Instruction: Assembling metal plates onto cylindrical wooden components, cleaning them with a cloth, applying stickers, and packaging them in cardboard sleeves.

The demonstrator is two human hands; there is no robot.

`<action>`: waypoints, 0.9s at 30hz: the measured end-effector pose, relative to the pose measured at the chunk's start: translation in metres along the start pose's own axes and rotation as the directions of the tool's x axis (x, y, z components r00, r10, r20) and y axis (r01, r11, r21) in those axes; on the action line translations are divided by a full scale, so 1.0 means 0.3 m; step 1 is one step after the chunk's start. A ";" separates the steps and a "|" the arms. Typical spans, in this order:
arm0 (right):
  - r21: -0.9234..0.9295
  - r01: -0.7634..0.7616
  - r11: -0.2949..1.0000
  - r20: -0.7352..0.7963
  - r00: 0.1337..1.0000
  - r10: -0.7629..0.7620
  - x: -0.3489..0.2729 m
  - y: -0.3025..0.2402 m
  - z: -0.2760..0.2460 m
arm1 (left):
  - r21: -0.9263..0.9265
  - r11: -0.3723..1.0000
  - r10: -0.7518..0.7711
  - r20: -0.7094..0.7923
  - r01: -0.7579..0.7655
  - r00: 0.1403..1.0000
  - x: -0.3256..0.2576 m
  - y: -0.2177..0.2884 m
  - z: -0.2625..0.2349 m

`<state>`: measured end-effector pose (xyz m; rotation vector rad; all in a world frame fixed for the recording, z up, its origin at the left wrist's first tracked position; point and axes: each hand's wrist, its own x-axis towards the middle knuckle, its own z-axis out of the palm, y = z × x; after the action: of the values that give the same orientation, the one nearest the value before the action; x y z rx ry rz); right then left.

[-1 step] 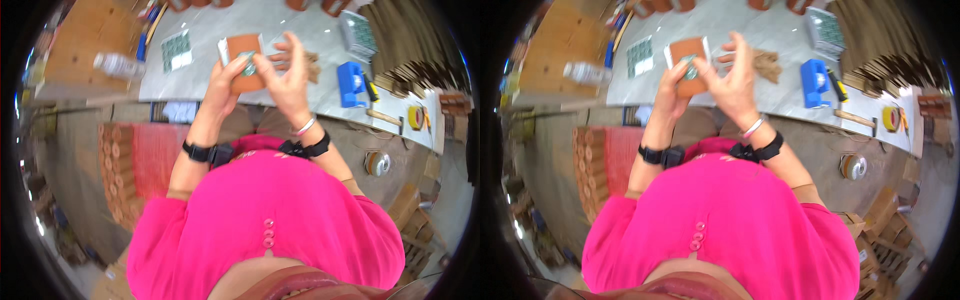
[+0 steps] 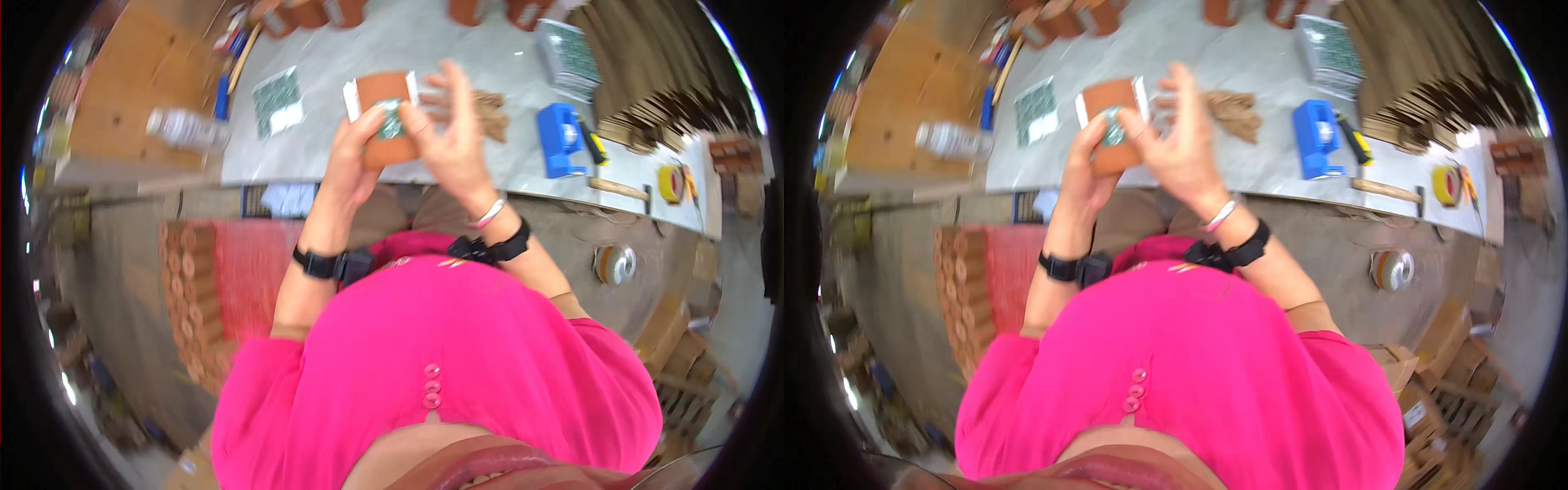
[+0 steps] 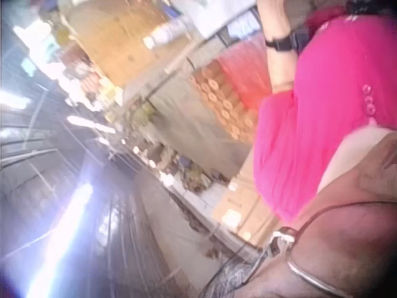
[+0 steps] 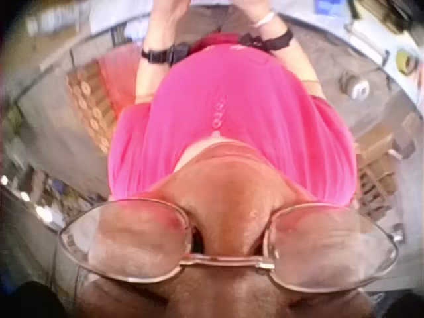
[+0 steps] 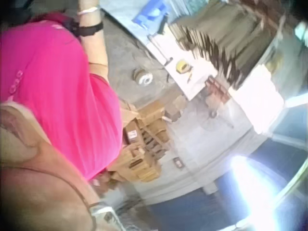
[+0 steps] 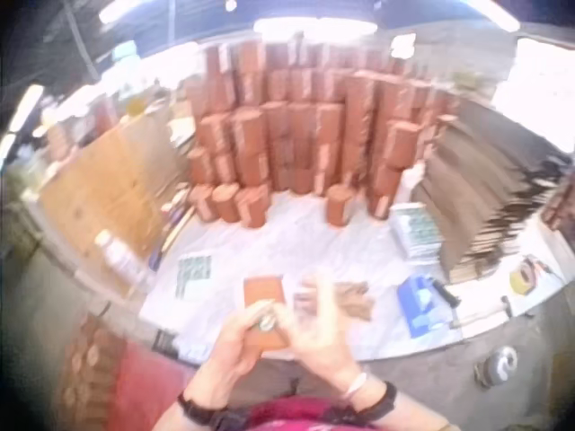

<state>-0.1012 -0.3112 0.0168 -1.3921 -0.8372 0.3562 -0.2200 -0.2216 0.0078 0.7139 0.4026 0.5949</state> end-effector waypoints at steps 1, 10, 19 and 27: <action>0.139 -0.090 0.986 0.052 0.995 0.083 0.001 -0.031 0.010 | -0.094 0.994 -0.064 -0.019 0.062 0.998 -0.008 -0.005 -0.008; -0.132 -0.064 0.989 0.150 0.985 0.084 -0.011 -0.047 -0.105 | 0.221 0.966 -0.181 0.200 0.135 0.963 0.014 -0.022 0.032; -0.652 0.566 0.504 0.211 0.774 -0.597 0.170 -0.330 -0.451 | 0.040 0.960 -0.275 0.322 0.277 0.906 0.010 -0.042 0.005; -0.983 -0.176 -0.044 -0.132 0.859 -0.495 0.710 -0.814 -1.467 | 0.051 0.984 -0.176 0.154 0.170 0.972 -0.072 0.085 -0.191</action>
<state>0.2887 -0.5279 0.3326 -2.5748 -0.8006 -1.1517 -0.2761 -0.1918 -0.0106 0.7478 0.3255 0.3642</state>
